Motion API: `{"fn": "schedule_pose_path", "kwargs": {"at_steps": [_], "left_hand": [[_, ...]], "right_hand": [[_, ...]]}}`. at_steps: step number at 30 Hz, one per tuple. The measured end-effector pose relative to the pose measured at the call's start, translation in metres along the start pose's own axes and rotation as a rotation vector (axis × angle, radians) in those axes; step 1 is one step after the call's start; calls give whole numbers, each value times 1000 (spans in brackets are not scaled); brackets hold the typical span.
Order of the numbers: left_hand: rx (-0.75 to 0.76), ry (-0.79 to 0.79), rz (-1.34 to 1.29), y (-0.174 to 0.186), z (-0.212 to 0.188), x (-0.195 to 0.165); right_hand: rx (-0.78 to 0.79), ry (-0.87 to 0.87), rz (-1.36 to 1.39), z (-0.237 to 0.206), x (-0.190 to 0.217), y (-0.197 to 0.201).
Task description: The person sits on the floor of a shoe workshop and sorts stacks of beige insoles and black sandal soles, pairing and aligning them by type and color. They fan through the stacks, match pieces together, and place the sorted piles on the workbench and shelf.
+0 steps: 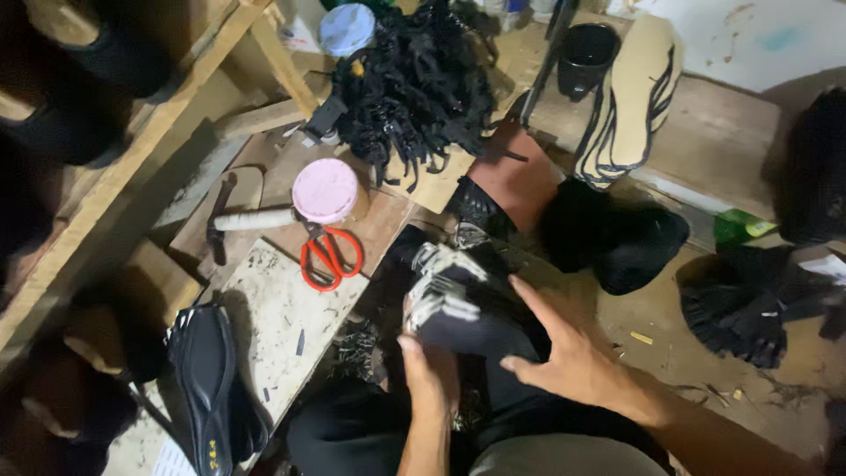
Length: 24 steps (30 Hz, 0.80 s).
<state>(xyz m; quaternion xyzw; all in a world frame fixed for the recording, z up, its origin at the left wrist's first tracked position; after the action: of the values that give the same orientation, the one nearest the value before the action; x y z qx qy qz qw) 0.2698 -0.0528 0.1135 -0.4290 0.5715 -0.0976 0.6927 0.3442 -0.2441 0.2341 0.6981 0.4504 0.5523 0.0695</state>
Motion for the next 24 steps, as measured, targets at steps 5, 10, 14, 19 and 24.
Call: {"fn": "schedule_pose_path", "kwargs": {"at_steps": [5,10,14,19,24], "left_hand": [[-184,-34,259,-9,8,-26],[-146,4,264,-7,4,-10],[-147,63,313,0,-3,-9],[-250,152,378,14,-16,-22],[-277,233,401,22,-23,-22]], "right_hand": [[-94,78,-598,0,-18,6],[170,-351,-267,9,-66,-10],[-231,152,183,-1,-67,31],[-564,-361,475,3,-134,123],[-660,-209,779,59,-168,224]]}}
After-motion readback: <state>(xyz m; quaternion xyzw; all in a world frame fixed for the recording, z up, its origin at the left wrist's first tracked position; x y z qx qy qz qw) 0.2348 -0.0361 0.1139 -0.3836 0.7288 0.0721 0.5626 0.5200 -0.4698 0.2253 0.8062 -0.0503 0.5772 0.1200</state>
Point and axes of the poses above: each hand's wrist, its own z-axis towards the middle knuckle, its own y-axis out of the back of the hand, x = y × z, the point moved 5 cm from there along z, towards the middle knuckle, and after that the axes turned 9 degrees about -y, right-handed, at the moved point
